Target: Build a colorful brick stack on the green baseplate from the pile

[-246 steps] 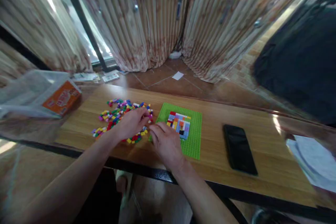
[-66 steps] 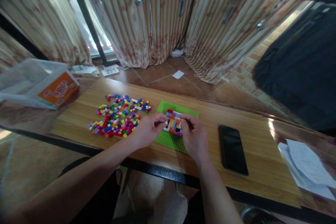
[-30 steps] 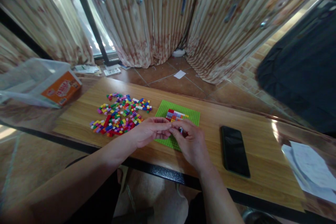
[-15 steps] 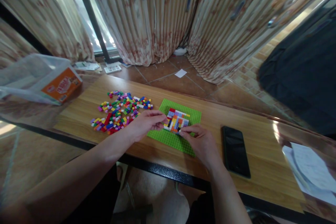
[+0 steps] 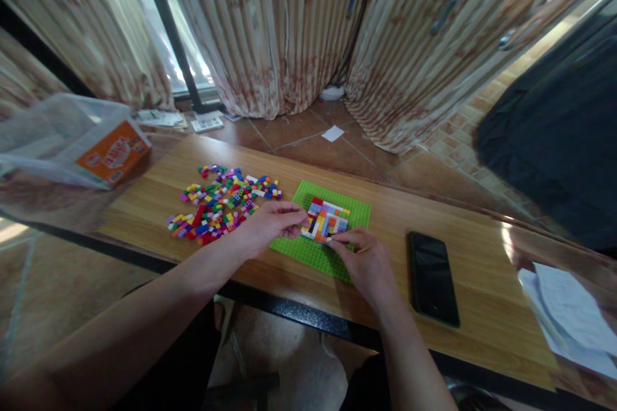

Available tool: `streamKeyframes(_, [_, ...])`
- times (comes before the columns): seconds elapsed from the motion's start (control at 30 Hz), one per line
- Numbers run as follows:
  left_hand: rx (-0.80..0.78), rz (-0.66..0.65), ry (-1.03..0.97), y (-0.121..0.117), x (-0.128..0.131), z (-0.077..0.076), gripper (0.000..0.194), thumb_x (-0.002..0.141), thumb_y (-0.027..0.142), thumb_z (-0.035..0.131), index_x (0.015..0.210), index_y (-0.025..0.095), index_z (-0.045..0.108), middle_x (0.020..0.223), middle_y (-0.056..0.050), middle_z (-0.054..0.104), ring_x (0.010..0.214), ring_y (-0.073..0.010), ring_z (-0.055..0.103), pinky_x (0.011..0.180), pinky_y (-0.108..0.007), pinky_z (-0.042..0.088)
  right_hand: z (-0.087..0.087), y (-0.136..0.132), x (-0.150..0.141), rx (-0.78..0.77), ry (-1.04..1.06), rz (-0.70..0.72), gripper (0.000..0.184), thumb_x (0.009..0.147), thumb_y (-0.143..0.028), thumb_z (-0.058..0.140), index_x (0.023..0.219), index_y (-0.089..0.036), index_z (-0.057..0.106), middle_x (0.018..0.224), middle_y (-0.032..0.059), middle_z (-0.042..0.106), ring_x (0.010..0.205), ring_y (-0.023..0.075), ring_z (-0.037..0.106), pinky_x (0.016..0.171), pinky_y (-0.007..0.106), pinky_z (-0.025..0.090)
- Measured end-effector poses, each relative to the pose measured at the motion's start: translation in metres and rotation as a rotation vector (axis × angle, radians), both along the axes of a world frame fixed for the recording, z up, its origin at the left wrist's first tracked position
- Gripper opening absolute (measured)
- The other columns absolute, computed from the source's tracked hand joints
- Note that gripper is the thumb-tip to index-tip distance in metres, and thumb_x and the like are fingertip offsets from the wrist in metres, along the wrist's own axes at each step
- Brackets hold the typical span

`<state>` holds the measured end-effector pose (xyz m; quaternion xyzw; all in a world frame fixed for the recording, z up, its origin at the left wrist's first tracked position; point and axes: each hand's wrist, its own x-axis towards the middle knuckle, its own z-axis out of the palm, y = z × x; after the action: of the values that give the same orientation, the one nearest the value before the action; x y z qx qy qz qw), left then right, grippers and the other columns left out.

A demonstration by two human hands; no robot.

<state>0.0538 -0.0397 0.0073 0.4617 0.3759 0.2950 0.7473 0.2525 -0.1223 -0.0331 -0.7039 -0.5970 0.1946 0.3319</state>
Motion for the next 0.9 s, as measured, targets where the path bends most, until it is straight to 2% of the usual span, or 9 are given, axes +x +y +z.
streamKeyframes(0.27, [-0.001,-0.028,0.052,-0.001,0.0,0.001,0.011,0.076,0.017,0.062,0.067,0.011,0.061,0.059,0.003,0.056,0.052,-0.005,0.046,0.056,-0.021,0.035,0.015,-0.001,-0.008,-0.023,-0.175,0.131,0.02,0.086,-0.036,0.057,0.084,-0.024,0.073,0.086,0.0035,0.067,0.07,0.0162,0.061,0.065,0.03,0.045])
streamKeyframes(0.4, [-0.02,-0.035,0.067,-0.001,0.002,-0.002,0.01,0.077,0.018,0.062,0.07,0.011,0.063,0.064,0.001,0.059,0.055,-0.0048,0.048,0.058,-0.02,0.037,0.017,0.0,-0.01,-0.015,-0.247,0.156,0.021,0.088,-0.035,0.055,0.084,-0.023,0.072,0.087,0.0048,0.067,0.075,0.0179,0.063,0.069,0.031,0.046])
streamKeyframes(0.73, [-0.014,-0.056,0.096,-0.001,0.003,0.001,0.01,0.079,0.017,0.06,0.071,0.011,0.064,0.064,0.001,0.061,0.054,-0.005,0.049,0.059,-0.021,0.037,0.015,0.001,-0.009,-0.03,-0.272,0.136,0.016,0.084,-0.032,0.059,0.083,-0.024,0.073,0.088,0.0031,0.069,0.074,0.0175,0.064,0.069,0.031,0.047])
streamKeyframes(0.9, [-0.003,-0.06,0.094,-0.001,0.002,0.001,0.01,0.078,0.016,0.061,0.07,0.011,0.063,0.061,0.002,0.058,0.053,-0.0051,0.048,0.058,-0.021,0.036,0.013,0.0,-0.003,-0.03,-0.178,0.115,0.018,0.082,-0.036,0.06,0.085,-0.023,0.073,0.085,0.0029,0.069,0.068,0.0166,0.062,0.064,0.03,0.046])
